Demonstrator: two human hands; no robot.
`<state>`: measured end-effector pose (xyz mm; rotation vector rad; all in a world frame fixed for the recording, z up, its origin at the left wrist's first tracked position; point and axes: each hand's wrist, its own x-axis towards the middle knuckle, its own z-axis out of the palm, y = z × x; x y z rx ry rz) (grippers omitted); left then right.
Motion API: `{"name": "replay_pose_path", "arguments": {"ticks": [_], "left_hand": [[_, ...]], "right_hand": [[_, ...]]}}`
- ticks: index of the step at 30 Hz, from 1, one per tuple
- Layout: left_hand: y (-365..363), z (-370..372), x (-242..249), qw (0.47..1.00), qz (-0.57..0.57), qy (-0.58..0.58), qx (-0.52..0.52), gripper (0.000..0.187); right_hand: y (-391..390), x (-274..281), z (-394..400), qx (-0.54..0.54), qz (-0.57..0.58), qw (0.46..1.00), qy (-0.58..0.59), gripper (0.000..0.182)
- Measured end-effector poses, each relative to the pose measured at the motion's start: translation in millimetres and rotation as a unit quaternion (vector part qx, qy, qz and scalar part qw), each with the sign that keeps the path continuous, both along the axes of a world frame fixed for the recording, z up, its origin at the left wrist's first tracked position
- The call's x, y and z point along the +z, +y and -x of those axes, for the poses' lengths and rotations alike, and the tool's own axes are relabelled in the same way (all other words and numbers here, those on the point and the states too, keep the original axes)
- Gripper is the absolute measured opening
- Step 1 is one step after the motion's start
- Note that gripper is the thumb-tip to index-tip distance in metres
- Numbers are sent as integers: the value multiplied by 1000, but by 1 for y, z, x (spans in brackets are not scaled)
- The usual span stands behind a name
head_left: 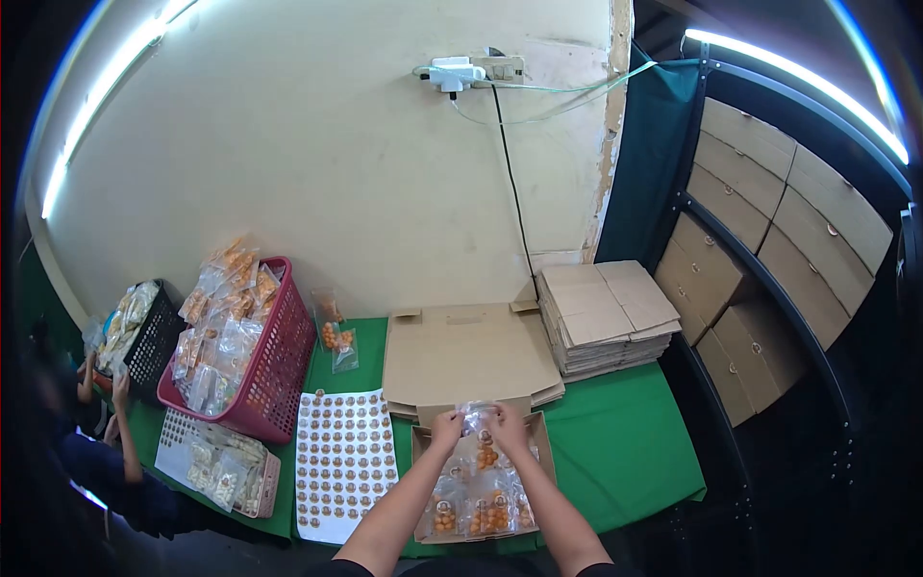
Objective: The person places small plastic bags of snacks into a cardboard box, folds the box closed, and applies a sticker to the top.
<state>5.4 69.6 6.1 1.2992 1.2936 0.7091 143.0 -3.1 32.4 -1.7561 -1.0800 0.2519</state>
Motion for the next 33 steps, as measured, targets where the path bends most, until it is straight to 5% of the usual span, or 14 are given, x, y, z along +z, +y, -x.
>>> {"name": "replay_pose_path", "arguments": {"ticks": [2, 4, 10, 12, 14, 18, 20, 26, 33], "left_hand": [[-13, -18, 39, 970, 82, -230, 2, 35], [-9, -17, 52, 964, 112, -231, -63, 42], [-4, -15, 45, 994, -63, -89, 16, 29], [-3, -14, 43, 982, 4, -186, -13, 23], [-3, -13, 39, 987, -16, -160, 4, 20], [-1, -1, 38, 993, -5, -120, 14, 13], [2, 7, 35, 991, 13, -133, 4, 12], [4, 20, 23, 966, 121, -227, 2, 12], [6, 16, 17, 962, 157, -224, -4, 14]], "right_hand": [[11, -4, 10, 135, -19, 989, 51, 35], [12, -3, -2, 142, -33, 981, 125, 31], [13, 12, -5, 190, -15, 881, 433, 16], [14, 13, 0, 170, -15, 884, 436, 14], [14, 4, 2, 145, 16, 929, 341, 13], [20, -32, 0, 123, -2, 938, 323, 14], [6, -9, 3, 144, 36, 874, 463, 15], [-2, -4, -5, 199, 69, 820, 532, 21], [0, -21, -17, 205, 80, 812, 540, 22]]}}
